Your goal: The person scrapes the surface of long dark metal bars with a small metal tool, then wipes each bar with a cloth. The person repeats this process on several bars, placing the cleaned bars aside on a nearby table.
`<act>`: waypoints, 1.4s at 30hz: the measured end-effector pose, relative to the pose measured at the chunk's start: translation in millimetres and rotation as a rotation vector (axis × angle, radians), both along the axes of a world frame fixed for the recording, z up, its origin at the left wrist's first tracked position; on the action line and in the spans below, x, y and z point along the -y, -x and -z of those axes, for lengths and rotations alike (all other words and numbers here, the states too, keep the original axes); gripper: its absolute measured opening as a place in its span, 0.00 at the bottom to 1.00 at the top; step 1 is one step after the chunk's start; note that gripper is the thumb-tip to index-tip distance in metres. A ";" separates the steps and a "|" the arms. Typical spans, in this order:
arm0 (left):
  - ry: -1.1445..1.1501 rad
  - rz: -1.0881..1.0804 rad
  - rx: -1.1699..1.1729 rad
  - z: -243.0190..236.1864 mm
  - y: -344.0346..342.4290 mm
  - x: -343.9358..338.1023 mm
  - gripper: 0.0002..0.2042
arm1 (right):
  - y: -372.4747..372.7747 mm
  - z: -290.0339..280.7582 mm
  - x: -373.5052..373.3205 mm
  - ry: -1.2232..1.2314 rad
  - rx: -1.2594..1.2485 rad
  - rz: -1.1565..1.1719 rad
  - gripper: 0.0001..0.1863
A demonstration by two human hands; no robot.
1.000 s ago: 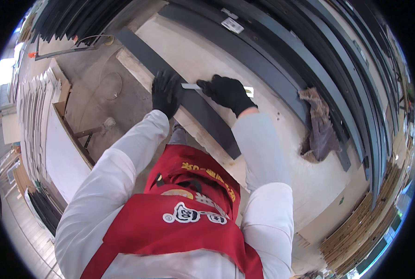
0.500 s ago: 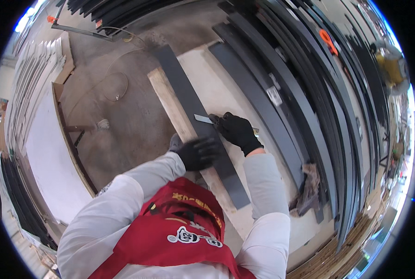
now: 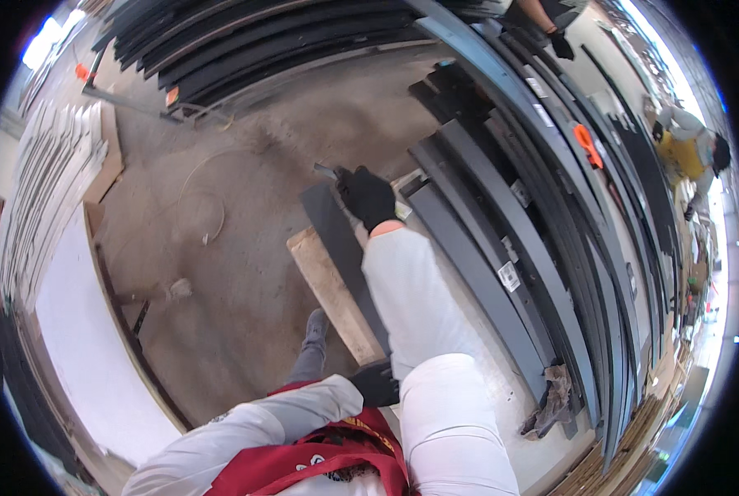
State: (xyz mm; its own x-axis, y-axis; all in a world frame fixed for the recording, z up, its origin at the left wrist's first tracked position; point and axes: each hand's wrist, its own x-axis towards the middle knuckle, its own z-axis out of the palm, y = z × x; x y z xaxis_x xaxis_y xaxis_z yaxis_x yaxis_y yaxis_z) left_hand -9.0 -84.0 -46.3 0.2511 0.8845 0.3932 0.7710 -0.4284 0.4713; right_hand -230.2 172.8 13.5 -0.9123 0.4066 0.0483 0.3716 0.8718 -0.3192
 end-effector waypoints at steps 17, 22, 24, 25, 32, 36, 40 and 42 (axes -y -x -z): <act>0.510 -0.174 0.803 -30.8 24.1 -2.6 0.21 | -369.4 -95.9 177.0 1.344 -0.404 0.541 0.24; 0.913 0.220 1.308 -147.4 19.6 -21.5 0.19 | -389.1 -121.4 229.8 1.584 -0.508 0.662 0.18; 0.967 0.264 1.056 -151.6 21.0 -22.8 0.17 | -374.9 -144.2 237.3 1.750 -0.672 0.831 0.20; 0.969 0.256 1.076 -145.5 20.9 -23.6 0.16 | -372.2 -155.9 238.2 1.833 -0.749 0.911 0.21; 0.631 0.138 1.892 -96.7 105.0 -93.8 0.11 | -406.4 -126.9 243.9 1.254 -0.435 0.563 0.22; 0.011 -0.528 1.841 -105.5 272.6 -118.3 0.10 | -447.0 -90.9 236.4 0.758 -0.213 0.830 0.17; -0.009 -0.893 1.348 -120.6 436.5 -47.5 0.23 | -475.3 -48.5 244.2 0.467 -0.190 1.009 0.20; -0.272 -1.088 0.833 -81.9 484.3 -6.3 0.21 | -471.0 -36.5 245.3 0.371 -0.160 0.910 0.25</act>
